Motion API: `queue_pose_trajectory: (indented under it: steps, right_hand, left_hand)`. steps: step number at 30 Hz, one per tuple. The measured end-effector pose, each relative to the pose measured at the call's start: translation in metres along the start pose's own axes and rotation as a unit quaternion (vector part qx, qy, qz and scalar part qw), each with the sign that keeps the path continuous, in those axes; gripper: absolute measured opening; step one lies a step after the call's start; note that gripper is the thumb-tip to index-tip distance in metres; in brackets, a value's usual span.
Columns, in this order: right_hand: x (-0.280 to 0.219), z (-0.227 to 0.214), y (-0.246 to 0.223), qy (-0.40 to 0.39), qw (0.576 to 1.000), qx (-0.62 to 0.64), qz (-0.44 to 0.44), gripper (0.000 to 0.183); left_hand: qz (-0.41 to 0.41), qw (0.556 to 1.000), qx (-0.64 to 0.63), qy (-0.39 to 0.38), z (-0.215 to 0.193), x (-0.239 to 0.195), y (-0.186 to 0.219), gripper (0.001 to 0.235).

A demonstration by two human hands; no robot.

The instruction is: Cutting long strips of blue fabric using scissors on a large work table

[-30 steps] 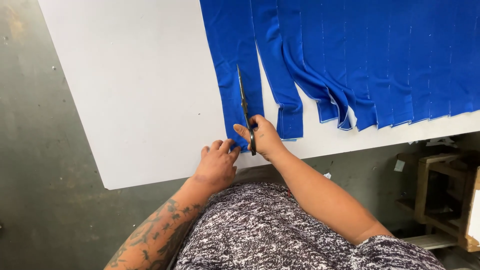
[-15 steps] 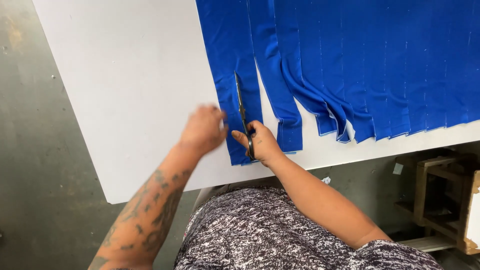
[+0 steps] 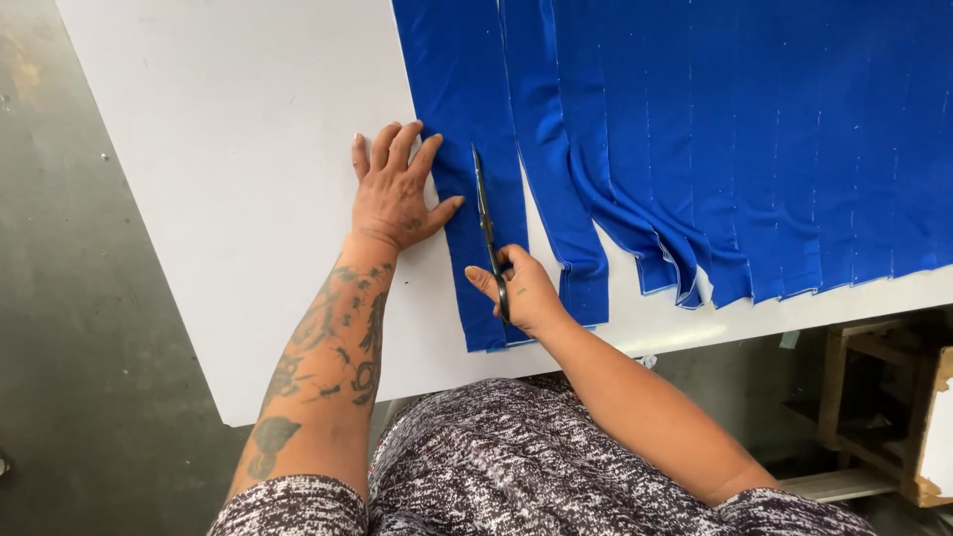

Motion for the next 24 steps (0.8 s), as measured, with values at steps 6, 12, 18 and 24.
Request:
queue_pose_trajectory:
  steps: [6, 12, 18, 24]
  right_hand:
    - [-0.013, 0.0, -0.007, -0.008, 1.0, 0.022, -0.007, 0.076]
    - [-0.003, 0.001, -0.025, 0.006, 1.0, 0.02, -0.023, 0.074]
    - [-0.004, 0.001, -0.015, 0.011, 0.999, -0.003, -0.036, 0.066]
    - [-0.015, -0.008, -0.043, 0.002, 0.999, 0.02, -0.04, 0.072]
  left_hand:
    - [0.003, 1.0, 0.004, 0.024, 0.011, -0.017, -0.002, 0.095]
    - [-0.001, 1.0, 0.01, 0.028, 0.012, -0.027, -0.001, 0.098]
    - [0.001, 0.999, 0.017, 0.039, 0.005, -0.033, 0.004, 0.097]
    - [0.0, 0.999, 0.013, 0.038, 0.002, -0.036, 0.007, 0.099]
Point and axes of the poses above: each hand's wrist, its own x-axis towards the middle knuckle, its own z-axis out of the palm, y = z × x, the point moved 5 cm from there along x, towards the middle knuckle, and after that the axes turned 4 degrees about y, right-handed, at the moved point
